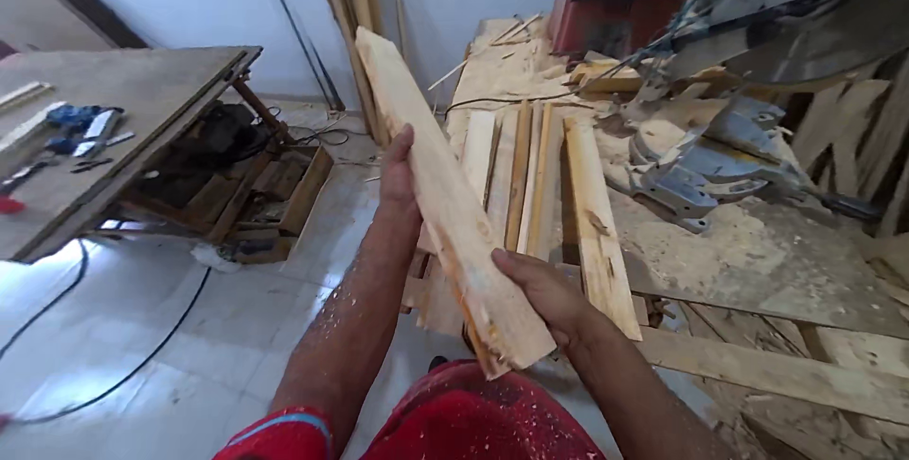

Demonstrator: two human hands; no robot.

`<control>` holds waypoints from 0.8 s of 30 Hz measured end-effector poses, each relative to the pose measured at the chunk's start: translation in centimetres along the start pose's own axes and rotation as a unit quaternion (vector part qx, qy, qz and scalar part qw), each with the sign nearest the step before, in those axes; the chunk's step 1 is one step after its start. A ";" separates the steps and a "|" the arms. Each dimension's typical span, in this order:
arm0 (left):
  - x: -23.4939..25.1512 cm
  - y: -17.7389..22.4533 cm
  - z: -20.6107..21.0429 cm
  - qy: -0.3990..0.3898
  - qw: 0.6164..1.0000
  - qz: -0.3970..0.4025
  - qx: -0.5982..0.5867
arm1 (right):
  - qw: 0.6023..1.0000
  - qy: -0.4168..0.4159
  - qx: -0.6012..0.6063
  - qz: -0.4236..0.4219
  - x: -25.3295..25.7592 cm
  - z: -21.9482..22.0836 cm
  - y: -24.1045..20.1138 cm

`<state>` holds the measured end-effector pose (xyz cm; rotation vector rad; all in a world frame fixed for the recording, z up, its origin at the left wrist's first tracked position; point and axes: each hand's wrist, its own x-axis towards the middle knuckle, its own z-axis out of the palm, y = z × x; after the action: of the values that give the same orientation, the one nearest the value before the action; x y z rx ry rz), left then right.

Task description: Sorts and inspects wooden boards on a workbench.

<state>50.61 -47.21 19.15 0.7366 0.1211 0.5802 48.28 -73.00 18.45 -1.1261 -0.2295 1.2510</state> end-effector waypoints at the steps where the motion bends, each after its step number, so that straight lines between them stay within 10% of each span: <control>1: 0.0 0.3 0.3 0.033 0.999 -0.007 0.013 | 1.000 -0.003 0.018 -0.004 0.4 -0.2 0.2; 11: -0.6 -0.3 -0.7 0.224 0.967 -0.088 0.087 | 0.985 -0.088 0.148 0.017 2.0 -1.2 0.9; 24: -1.1 -0.7 -3.3 0.142 0.990 -0.014 -0.008 | 0.992 -0.092 0.087 0.010 3.6 -2.8 2.8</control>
<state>49.02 -46.24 16.13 0.6336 0.3891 0.6554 49.73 -71.85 13.51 -0.8667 -0.2428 1.3679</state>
